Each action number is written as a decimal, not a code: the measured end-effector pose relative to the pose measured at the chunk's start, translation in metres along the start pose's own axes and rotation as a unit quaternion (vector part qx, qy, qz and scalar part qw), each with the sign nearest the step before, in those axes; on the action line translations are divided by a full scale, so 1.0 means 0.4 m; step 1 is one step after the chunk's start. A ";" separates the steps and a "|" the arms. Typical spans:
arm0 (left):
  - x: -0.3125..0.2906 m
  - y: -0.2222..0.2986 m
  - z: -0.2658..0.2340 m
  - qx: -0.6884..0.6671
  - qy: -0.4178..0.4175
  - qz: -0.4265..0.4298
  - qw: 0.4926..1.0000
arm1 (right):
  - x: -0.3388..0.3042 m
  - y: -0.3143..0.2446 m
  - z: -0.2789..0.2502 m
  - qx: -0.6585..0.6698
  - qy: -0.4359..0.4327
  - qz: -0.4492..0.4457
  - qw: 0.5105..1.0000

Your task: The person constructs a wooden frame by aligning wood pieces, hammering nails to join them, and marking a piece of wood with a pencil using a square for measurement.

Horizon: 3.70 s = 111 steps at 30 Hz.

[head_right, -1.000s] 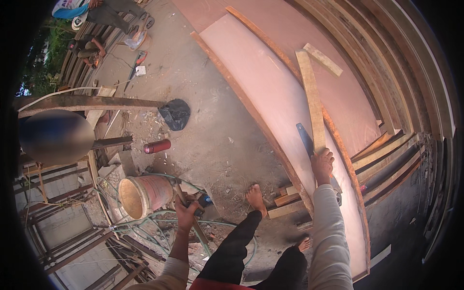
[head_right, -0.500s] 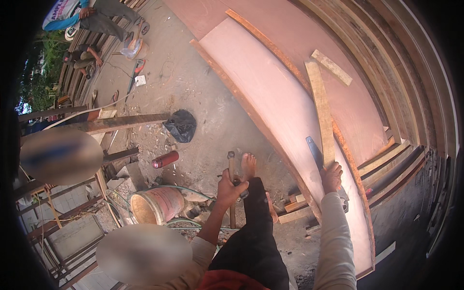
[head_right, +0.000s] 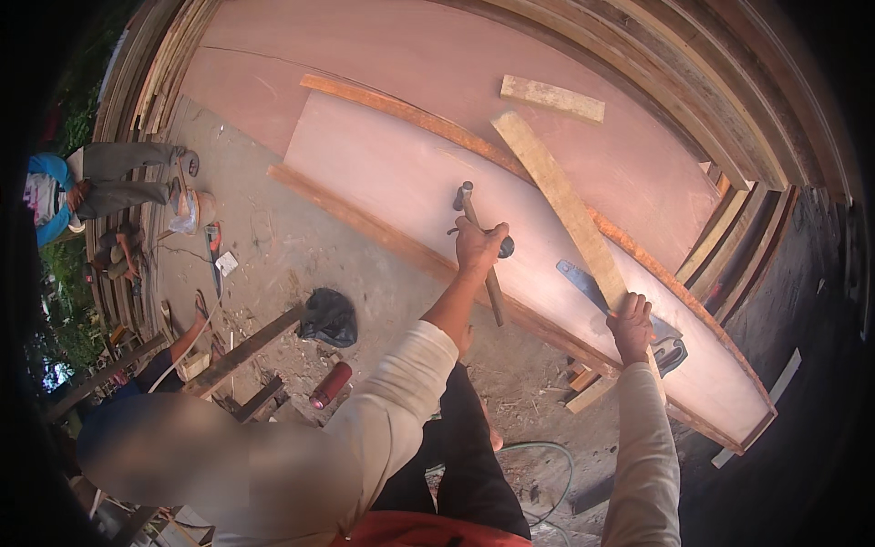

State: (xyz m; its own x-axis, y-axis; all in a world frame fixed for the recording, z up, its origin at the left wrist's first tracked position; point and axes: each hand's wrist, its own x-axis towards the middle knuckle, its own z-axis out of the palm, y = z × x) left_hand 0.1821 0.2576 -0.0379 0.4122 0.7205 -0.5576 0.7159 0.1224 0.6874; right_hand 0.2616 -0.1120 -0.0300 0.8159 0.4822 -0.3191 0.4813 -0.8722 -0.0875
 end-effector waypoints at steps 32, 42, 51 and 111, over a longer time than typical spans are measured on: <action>0.461 -0.196 -0.596 0.505 -0.357 0.517 0.592 | -0.001 -0.006 0.026 -0.033 0.004 0.093 0.995; 0.467 -0.150 -0.583 0.505 -0.353 0.517 0.594 | -0.024 -0.062 0.016 -0.039 0.023 0.107 0.993; 0.425 -0.219 -0.532 0.420 -0.264 0.664 0.559 | -0.054 -0.012 -0.041 -0.057 0.054 0.064 0.995; 0.682 0.449 -0.047 0.201 -0.120 0.482 0.844 | 0.183 -1.105 0.158 0.176 0.240 -0.018 0.955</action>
State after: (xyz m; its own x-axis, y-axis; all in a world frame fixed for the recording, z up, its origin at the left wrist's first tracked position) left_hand 0.4126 0.4889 -0.0577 0.9804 0.1879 0.0587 0.0963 -0.7179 0.6895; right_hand 0.0885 0.3037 -0.0743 0.8941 0.4213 0.1519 0.4437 -0.7868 -0.4290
